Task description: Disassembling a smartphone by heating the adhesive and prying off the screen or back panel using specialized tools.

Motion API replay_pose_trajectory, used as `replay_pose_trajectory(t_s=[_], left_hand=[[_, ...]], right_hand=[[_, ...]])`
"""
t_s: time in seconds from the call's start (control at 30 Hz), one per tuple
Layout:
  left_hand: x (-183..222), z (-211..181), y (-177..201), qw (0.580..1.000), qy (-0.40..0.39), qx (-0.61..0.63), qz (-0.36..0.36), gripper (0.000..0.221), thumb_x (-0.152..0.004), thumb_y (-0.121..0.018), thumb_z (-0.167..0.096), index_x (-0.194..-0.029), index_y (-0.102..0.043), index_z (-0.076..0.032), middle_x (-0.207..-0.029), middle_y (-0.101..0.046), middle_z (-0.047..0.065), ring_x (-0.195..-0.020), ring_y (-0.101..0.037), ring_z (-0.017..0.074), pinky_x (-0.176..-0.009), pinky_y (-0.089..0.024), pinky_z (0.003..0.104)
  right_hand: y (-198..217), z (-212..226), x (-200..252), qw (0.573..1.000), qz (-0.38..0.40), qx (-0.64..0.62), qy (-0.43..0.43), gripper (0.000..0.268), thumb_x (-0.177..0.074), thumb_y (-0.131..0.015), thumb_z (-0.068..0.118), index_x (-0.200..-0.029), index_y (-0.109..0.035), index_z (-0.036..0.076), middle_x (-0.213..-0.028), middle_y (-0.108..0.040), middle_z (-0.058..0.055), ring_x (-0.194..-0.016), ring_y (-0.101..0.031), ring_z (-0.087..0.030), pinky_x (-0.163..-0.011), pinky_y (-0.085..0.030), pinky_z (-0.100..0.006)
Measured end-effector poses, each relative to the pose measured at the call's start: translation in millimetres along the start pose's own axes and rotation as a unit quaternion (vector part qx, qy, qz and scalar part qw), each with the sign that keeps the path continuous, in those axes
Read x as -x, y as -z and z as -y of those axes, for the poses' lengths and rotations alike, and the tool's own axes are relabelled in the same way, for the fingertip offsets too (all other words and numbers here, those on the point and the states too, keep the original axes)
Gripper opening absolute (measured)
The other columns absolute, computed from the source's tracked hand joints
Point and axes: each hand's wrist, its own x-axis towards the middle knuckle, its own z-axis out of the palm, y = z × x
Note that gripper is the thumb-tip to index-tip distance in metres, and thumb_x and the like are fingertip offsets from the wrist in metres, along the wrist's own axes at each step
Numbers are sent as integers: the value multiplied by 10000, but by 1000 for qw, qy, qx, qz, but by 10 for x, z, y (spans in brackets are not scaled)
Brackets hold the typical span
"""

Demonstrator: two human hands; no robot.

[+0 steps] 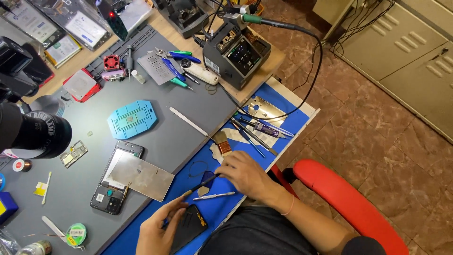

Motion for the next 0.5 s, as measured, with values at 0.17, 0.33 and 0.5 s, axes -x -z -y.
replay_pose_trajectory(t_s=[0.17, 0.33, 0.5], left_hand=[[36, 26, 171, 998, 51, 28, -22, 371, -932, -708, -111, -1291, -775, -176, -1162, -884, 31, -1096, -817, 149, -1006, -645, 266], [34, 27, 207, 996, 89, 13, -26, 387, -923, -744, -136, -1299, -780, -221, -1183, -880, -2, -1104, -793, 140, -987, -614, 253], [3, 50, 197, 995, 97, 32, -14, 417, -916, -754, -139, -1320, -764, -242, -1239, -861, -6, -1157, -787, 151, -972, -644, 270]], right_hand=[[54, -193, 127, 999, -34, 21, -1, 139, -961, -767, 248, -1042, -770, 135, -1046, -695, -59, -981, -591, -250, -828, -525, -387], [177, -553, 204, 978, -123, 114, -126, 160, -1005, -709, 201, -1058, -743, 54, -989, -681, -96, -877, -571, -248, -742, -494, -370], [8, -907, 330, 935, -49, 239, -256, 242, -1000, -684, 234, -1130, -753, 43, -980, -674, -104, -938, -604, -298, -785, -535, -458]])
